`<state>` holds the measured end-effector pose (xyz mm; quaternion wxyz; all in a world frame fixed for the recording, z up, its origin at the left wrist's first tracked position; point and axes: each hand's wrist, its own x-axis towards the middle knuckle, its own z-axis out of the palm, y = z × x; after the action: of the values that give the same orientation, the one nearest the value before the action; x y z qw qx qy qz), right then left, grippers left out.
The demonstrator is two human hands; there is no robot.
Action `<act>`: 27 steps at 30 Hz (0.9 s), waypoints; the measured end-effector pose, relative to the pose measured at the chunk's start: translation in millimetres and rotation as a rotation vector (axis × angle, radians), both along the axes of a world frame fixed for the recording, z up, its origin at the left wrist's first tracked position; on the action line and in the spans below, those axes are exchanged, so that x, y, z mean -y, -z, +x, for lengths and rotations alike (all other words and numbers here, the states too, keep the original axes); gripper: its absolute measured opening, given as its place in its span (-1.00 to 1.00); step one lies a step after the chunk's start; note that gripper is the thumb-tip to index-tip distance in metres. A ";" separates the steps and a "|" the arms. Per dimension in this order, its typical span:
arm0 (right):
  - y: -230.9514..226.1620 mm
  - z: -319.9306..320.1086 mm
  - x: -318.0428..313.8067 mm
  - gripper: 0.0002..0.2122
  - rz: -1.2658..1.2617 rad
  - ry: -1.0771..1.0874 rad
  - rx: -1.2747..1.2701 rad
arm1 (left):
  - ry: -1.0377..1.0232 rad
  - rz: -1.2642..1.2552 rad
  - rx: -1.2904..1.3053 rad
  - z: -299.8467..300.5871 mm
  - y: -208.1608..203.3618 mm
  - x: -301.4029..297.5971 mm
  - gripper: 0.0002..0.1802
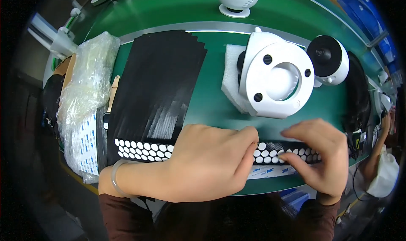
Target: Applying circular adhesive pads to the base of security camera units on an assembly line.
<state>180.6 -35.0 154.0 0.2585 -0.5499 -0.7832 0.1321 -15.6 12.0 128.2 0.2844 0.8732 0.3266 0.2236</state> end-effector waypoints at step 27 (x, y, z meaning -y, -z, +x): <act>30.4 -7.6 -7.2 -0.82 0.370 -0.202 0.021 | 0.014 -0.033 0.027 2.1 0.7 0.2 -0.95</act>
<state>173.0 -27.8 123.6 0.3326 -0.4131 -0.8478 0.0055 -13.5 11.9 127.5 0.3047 0.8676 0.3202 0.2277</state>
